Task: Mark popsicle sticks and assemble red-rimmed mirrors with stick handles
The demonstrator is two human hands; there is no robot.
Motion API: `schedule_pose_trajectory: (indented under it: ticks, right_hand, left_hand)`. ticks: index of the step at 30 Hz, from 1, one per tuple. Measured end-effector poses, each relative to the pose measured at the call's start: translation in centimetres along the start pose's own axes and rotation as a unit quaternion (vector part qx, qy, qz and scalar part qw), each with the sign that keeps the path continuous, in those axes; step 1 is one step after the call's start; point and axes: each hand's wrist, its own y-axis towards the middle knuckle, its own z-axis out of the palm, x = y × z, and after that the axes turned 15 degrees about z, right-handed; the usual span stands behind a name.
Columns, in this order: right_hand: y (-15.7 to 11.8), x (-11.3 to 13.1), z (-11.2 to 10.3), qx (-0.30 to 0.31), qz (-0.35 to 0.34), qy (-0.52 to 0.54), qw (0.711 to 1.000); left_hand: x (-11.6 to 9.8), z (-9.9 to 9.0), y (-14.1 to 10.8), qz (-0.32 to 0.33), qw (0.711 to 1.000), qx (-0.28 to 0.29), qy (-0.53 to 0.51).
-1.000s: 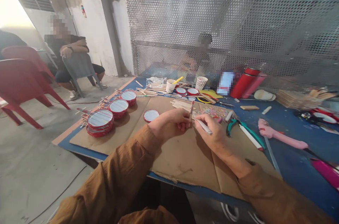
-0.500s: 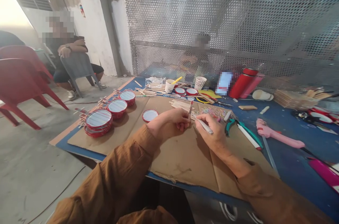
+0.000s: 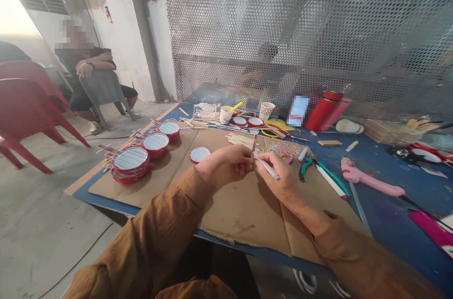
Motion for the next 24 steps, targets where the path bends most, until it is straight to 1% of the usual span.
schedule_pose_trajectory:
  ticks: [2, 6, 12, 18, 24]
  right_hand:
    - [0.01, 0.04, -0.15, -0.003, 0.008, -0.001, 1.000]
    - [-0.03, 0.12, -0.48, -0.027, 0.024, 0.011, 0.999]
    - [0.00, 0.00, -0.28, -0.021, 0.003, 0.004, 1.000]
    - [0.11, -0.10, -0.32, -0.015, 0.013, 0.011, 1.000]
    - [0.14, 0.10, -0.40, -0.013, 0.007, 0.015, 1.000]
  left_hand:
    - [-0.10, -0.02, -0.01, 0.000, 1.000, 0.001, -0.004]
    - [-0.21, -0.06, 0.02, 0.006, 1.000, 0.008, -0.004]
    - [0.14, -0.06, 0.16, 0.004, 1.000, 0.007, -0.010]
    - [0.10, -0.05, 0.08, 0.011, 1.000, 0.005, -0.007]
    - [0.05, -0.02, 0.10, 0.019, 1.000, 0.007, -0.006]
